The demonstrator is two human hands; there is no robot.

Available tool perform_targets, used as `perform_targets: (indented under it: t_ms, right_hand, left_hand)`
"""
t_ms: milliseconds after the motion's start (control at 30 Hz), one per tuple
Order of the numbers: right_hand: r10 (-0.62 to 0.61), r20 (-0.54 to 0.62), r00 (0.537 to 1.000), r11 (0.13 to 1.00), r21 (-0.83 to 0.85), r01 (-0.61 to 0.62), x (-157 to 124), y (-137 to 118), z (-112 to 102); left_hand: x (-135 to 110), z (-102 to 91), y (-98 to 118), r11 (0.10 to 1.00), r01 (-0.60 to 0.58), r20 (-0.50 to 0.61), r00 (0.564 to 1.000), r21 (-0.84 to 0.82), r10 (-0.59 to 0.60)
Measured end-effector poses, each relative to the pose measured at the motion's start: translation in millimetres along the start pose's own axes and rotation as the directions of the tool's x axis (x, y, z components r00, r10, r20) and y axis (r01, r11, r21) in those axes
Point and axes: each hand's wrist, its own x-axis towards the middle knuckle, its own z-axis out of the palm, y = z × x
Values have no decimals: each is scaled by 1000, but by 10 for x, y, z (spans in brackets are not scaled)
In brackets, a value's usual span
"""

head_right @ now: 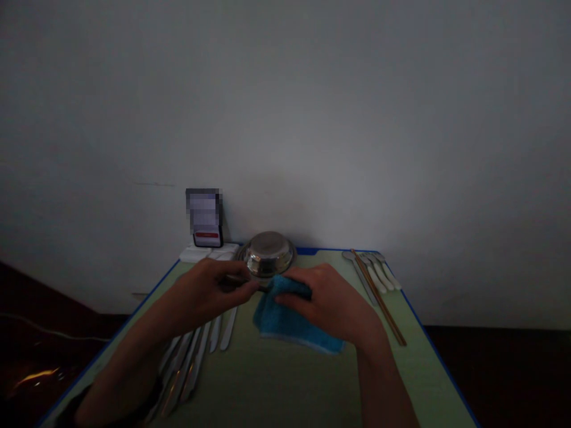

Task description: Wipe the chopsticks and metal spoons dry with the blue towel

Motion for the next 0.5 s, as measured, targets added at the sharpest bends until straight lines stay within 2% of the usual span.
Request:
perform_targets:
  t_ms: [233, 400, 500]
  right_hand:
    - [22, 19, 1000, 999, 44, -23, 28, 53, 19]
    - [107, -24, 994, 991, 82, -105, 18, 107, -30]
    - [159, -70, 985, 983, 109, -151, -11, 162, -64]
  left_hand:
    - [-25, -75, -41, 997, -74, 25, 997, 5, 74]
    - [-78, -226, -140, 988, -139, 4, 990, -67, 139]
    - [-99, -253, -172, 986, -157, -24, 988, -61, 156]
